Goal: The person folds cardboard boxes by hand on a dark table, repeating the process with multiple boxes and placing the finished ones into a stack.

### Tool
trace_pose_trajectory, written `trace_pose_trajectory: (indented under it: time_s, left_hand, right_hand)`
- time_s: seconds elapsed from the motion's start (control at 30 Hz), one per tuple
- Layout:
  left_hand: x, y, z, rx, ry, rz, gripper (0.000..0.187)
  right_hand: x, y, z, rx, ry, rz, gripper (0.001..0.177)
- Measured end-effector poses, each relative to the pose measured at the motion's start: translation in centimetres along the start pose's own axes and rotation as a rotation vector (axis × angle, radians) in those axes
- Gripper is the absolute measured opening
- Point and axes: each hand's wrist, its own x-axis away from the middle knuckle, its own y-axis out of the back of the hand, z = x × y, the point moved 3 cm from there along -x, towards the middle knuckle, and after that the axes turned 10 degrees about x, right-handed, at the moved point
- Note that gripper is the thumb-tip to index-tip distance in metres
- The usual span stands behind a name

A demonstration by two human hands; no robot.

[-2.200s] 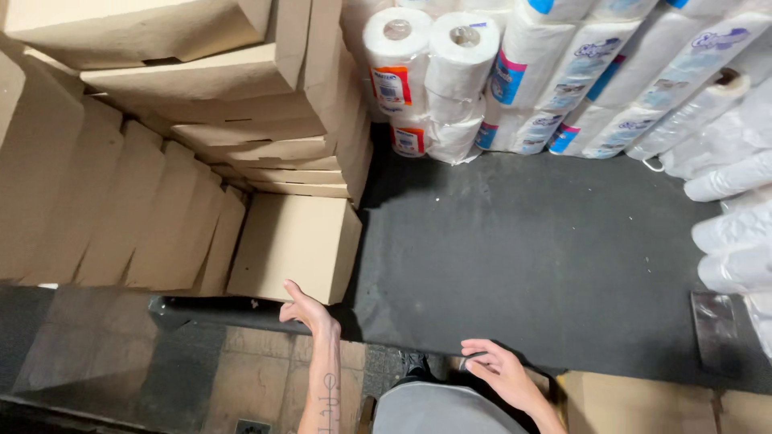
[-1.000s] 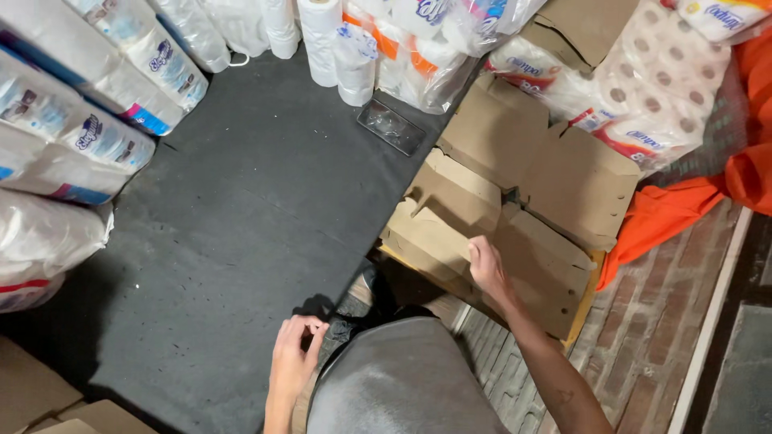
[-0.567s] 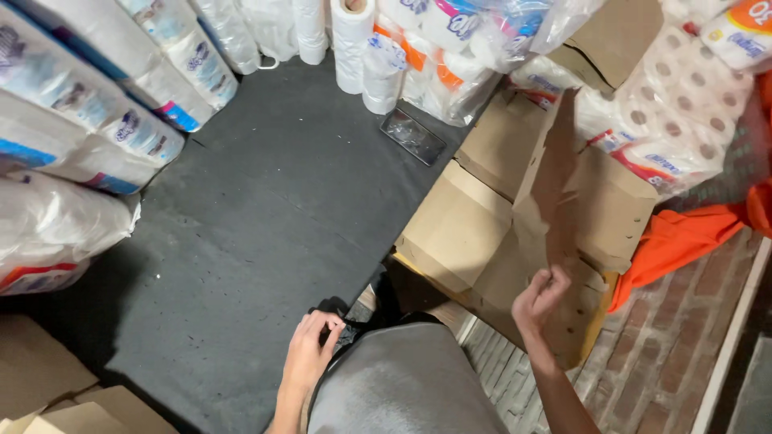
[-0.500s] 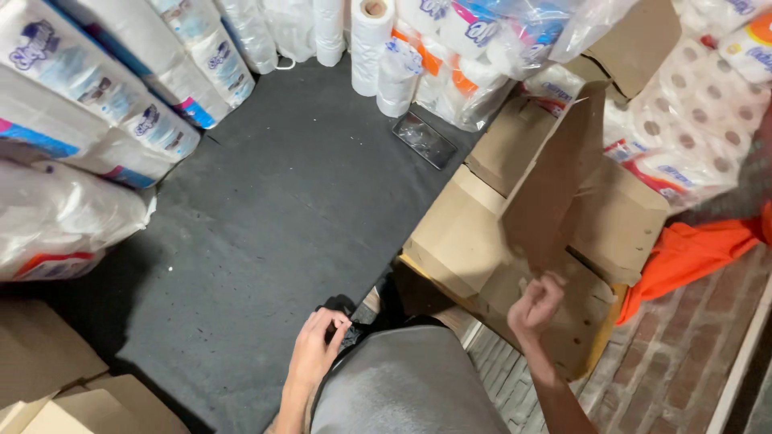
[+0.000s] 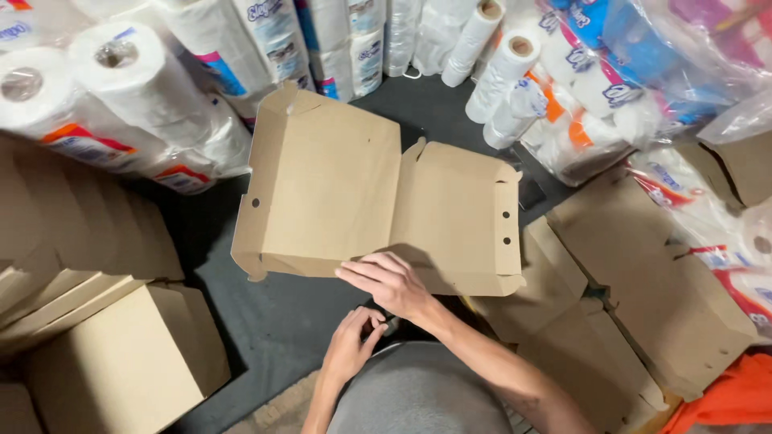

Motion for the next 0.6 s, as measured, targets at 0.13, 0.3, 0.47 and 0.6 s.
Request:
trace_pose_trajectory:
  time_s: [0.13, 0.3, 0.47, 0.6]
  left_hand:
    - [1.1, 0.3, 1.5, -0.043, 0.087, -0.009, 0.009]
    - [1.3, 1.4, 1.1, -0.034, 0.2, -0.067, 0.007]
    - [-1.3, 1.8, -0.6, -0.153, -0.077, -0.153, 0.009]
    - [-5.0, 1.4, 0.9, -0.796, -0.231, -0.114, 0.019]
  right_hand:
    - [0.5, -6.4, 1.3, -0.24, -0.171, 0.756, 0.1]
    - [2.8, -4.0, 1.0, -0.327, -0.313, 0.839, 0.089]
    - [9.1, -1.9, -3.7, -0.144, -0.563, 0.927, 0.097]
    - [11.6, 0.0, -7.0, -0.043, -0.726, 0.87, 0.055]
